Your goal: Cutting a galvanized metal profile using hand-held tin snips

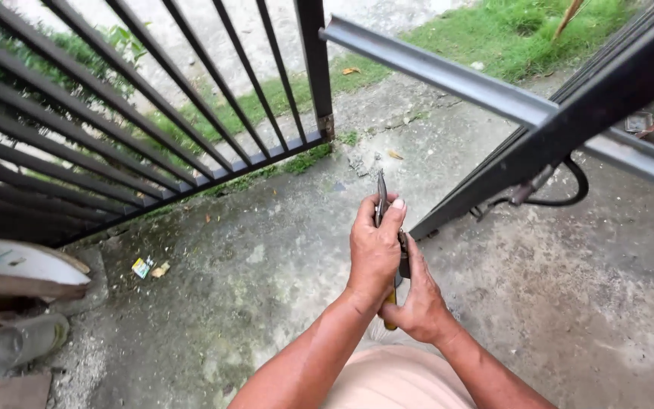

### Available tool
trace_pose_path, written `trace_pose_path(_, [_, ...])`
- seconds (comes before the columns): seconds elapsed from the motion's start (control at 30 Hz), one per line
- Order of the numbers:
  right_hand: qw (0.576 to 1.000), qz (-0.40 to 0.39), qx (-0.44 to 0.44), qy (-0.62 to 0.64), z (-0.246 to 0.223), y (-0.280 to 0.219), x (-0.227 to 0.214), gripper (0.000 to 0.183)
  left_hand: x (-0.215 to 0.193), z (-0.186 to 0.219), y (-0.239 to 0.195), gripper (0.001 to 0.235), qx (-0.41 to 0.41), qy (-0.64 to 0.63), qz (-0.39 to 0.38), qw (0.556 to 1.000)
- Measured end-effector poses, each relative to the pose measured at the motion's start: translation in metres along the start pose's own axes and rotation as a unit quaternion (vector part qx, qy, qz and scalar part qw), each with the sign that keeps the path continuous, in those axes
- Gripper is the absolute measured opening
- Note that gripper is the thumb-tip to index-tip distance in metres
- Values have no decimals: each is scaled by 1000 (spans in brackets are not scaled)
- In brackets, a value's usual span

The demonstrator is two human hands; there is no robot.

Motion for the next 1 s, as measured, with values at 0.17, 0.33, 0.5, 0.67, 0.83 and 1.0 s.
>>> trace_pose_path(0.17, [995, 71, -23, 69, -13, 78, -30, 98, 38, 30, 64, 52, 25, 69, -28, 997])
trace_pose_path(0.33, [989, 114, 37, 92, -2, 94, -61, 93, 56, 75, 126, 59, 170, 63, -183, 966])
trace_pose_path(0.5, [955, 223, 112, 162, 45, 77, -73, 78, 137, 138, 235, 61, 409, 366, -316, 774])
trace_pose_path(0.67, [887, 365, 194, 204, 41, 34, -49, 64, 222, 121, 296, 108, 330, 639, -528, 452])
trace_pose_path(0.83, [839, 427, 232, 247, 15, 31, -22, 64, 237, 78, 321, 88, 121, 653, -621, 417])
trace_pose_path(1.0, [838, 423, 238, 249, 5, 35, -19, 66, 233, 95, 311, 60, 238, 648, -598, 408])
Point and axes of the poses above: each hand's wrist, its own y-axis towards the middle knuckle, its own x-axis out of the palm, z = x × y, the point moved 7 cm from there along y, towards the middle knuckle, and after that the axes turned 3 degrees about z, right-handed, at the moved point
